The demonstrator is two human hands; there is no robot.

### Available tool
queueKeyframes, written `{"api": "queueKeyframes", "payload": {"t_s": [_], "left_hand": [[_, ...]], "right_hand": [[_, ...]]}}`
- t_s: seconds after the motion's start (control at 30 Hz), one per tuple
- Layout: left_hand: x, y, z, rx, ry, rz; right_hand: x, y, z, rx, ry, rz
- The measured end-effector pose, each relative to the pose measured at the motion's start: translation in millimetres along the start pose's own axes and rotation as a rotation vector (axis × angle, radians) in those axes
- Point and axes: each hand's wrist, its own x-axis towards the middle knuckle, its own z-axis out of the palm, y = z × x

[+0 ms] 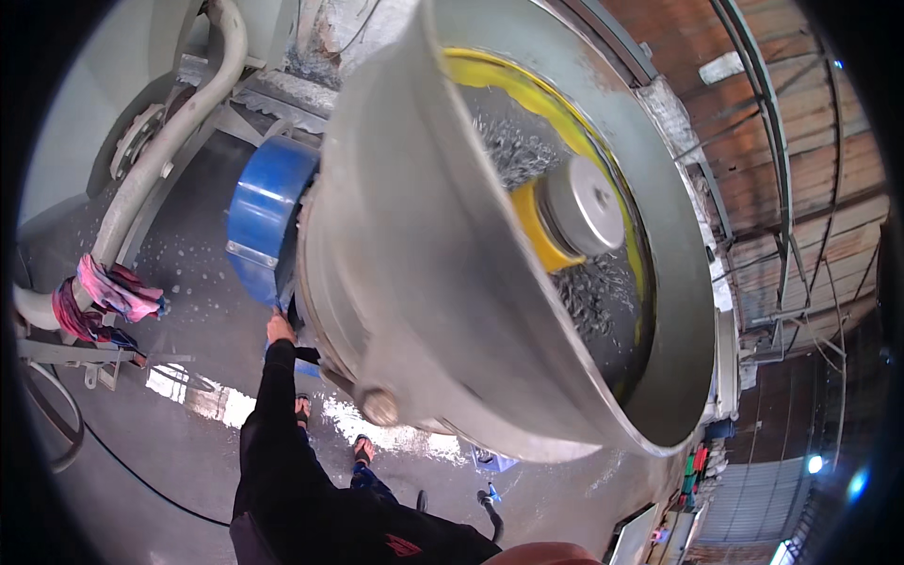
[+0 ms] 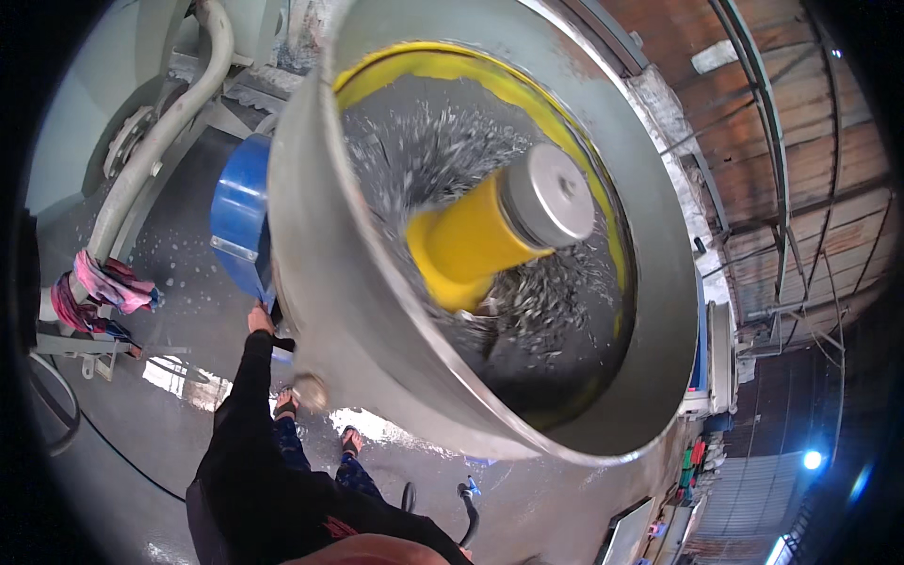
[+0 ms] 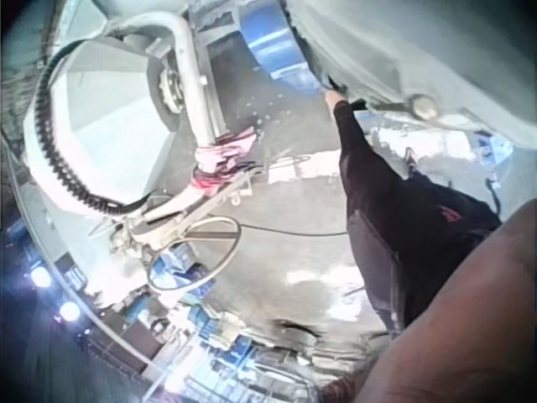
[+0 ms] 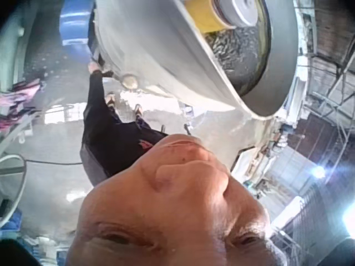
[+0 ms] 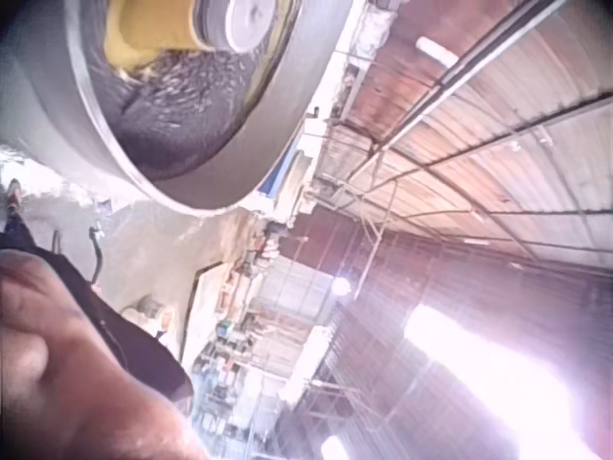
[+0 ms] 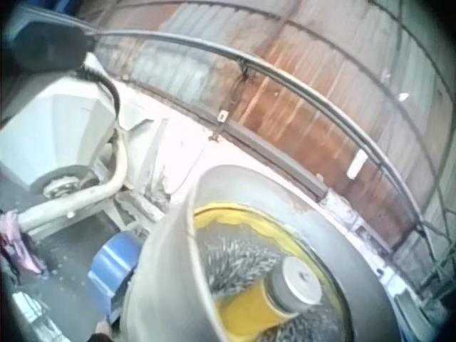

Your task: The person uses a water hose to spray and clean small industrial parts within a vibrating bowl and then moves to another machine to check on similar components being processed.

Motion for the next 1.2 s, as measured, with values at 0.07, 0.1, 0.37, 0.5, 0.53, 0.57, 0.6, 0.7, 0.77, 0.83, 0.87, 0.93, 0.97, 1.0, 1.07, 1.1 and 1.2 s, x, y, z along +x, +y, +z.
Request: {"api": "queueKeyframes", "payload": {"t_s": [0.07, 0.1, 0.37, 0.5, 0.53, 0.57, 0.6, 0.7, 0.77, 0.83, 0.87, 0.93, 0.97, 1.0, 1.07, 1.1, 1.2], "left_hand": [[3, -16, 1, -0.015, 0.107, -0.010], [15, -31, 3, -0.065, 0.037, -0.096], [45, -49, 16, -0.020, -0.202, -0.354], [21, -77, 32, -0.171, -0.428, -0.598], [16, -82, 31, -0.287, -0.442, -0.706], [17, -83, 32, -0.393, -0.456, -0.806], [14, -86, 32, -0.498, -0.465, -0.906], [-19, -147, 55, -1.146, -0.453, -0.964], [-46, -126, 27, -1.299, -0.458, -0.771], [-43, -151, 6, -1.487, -0.230, -0.889], [-62, -116, -39, -1.343, -0.183, -0.928], [-100, -191, -24, -1.184, -0.318, -0.926], [-115, -209, -34, -1.120, -0.363, -0.951], [-130, -219, -43, -1.081, -0.378, -1.000], [-164, -316, -52, -0.952, -0.352, -1.118], [-173, -309, -43, -0.311, -0.676, -0.550], [-221, -411, -20, 0.551, -0.700, 0.085]], "right_hand": [[-1, -32, -3, -0.035, -0.069, 0.004], [-1, -49, -3, -0.056, -0.105, -0.009], [-25, -109, -17, -0.243, -0.413, -0.033], [-32, -123, -20, -0.322, -0.505, -0.009], [-32, -126, -22, -0.345, -0.535, -0.007], [-33, -127, -25, -0.363, -0.557, -0.001], [-32, -129, -29, -0.379, -0.580, 0.002], [-19, -144, -30, -0.439, -0.717, -0.054], [-27, -144, -44, -0.425, -0.749, -0.020], [-25, -155, -46, -0.443, -0.829, -0.030], [-25, -159, -46, -0.443, -0.841, -0.021], [-25, -163, -54, -0.475, -0.904, -0.027], [-25, -164, -54, -0.477, -0.930, -0.031], [-25, -161, -55, -0.475, -0.946, -0.037], [-22, -167, -40, -0.490, -1.081, -0.102], [-21, -158, -39, -0.468, -1.073, -0.109], [-11, -148, -13, -0.343, -1.297, -0.225]]}}
